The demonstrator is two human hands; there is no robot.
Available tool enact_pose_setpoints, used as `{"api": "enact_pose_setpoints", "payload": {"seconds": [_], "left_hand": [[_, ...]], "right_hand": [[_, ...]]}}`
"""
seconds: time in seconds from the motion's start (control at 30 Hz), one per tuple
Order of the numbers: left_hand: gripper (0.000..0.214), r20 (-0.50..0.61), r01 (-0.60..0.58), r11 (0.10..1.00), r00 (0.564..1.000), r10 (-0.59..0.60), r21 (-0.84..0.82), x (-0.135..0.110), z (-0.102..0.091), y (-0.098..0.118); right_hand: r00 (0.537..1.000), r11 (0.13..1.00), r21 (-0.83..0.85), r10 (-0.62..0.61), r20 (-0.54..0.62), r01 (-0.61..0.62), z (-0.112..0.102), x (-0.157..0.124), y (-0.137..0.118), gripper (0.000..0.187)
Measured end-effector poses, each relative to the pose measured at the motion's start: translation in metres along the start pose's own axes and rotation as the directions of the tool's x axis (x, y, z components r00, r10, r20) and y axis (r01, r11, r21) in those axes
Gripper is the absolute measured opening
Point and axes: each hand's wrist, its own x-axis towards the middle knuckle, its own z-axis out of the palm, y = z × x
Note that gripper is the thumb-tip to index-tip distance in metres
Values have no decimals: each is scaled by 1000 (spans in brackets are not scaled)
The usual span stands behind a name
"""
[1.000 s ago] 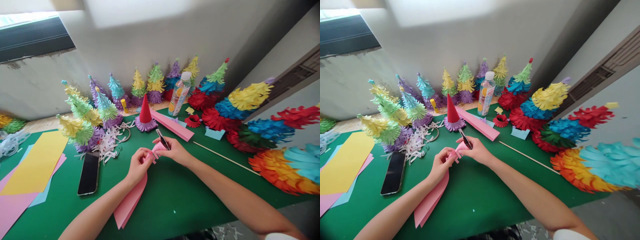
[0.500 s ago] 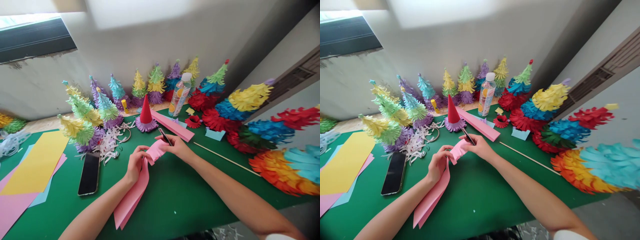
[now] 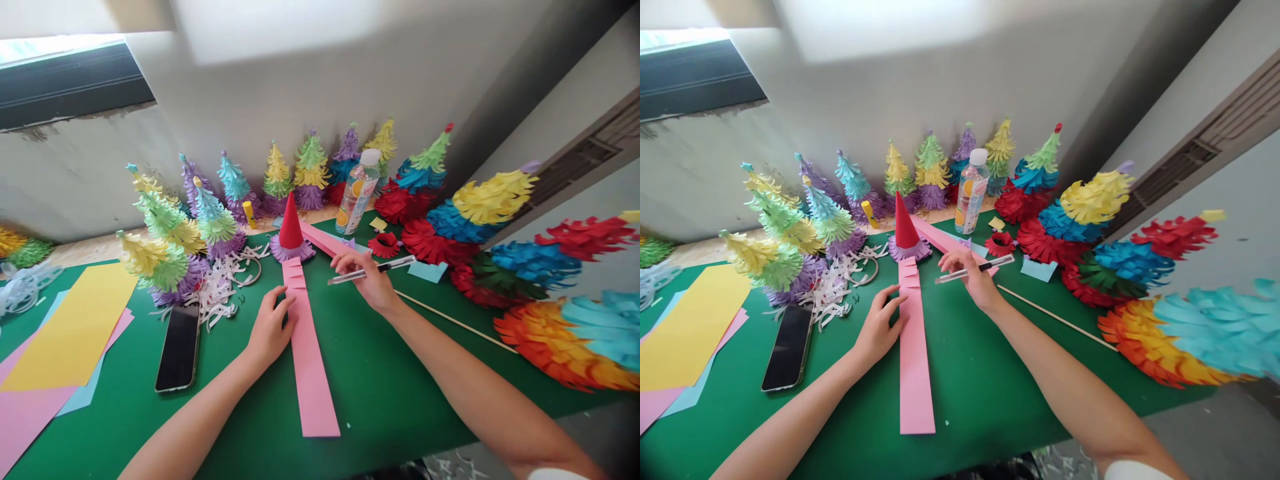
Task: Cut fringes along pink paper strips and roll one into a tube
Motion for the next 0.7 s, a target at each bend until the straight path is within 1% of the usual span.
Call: {"api": "enact_pose_setpoints", "payload": {"seconds": [0.07,0.1,0.17,0.27,0.33,0.43,0.57,0.7], "left_hand": [[36,102,-100,989,991,89,107,-5,-6,1],[37,149,-145,978,981,122,150,-7,-9,2],[40,210,-201,954,965,155,221,-11,-11,5],[47,226,-216,937,962,155,275,-16,-12,11],[50,225,-224,934,961,163,277,-17,-11,13],[48,224,-238,930,958,178,279,-17,-10,12],[47,221,-262,918,954,200,297,-17,-11,10],[47,224,-293,905,947,230,309,-16,-11,12]], "right_hand": [[993,996,52,71,92,-76,-1,2,9,60],[984,991,64,106,140,-116,-2,2,14,56],[957,981,30,178,231,-189,-3,1,20,44],[910,970,-102,243,336,-221,-2,-1,24,31],[892,967,-180,238,383,-181,1,-1,23,27],[885,953,-281,224,407,-112,8,1,20,21],[889,933,-333,264,373,-138,15,3,22,20],[871,923,-362,281,403,-131,16,4,28,20]]}}
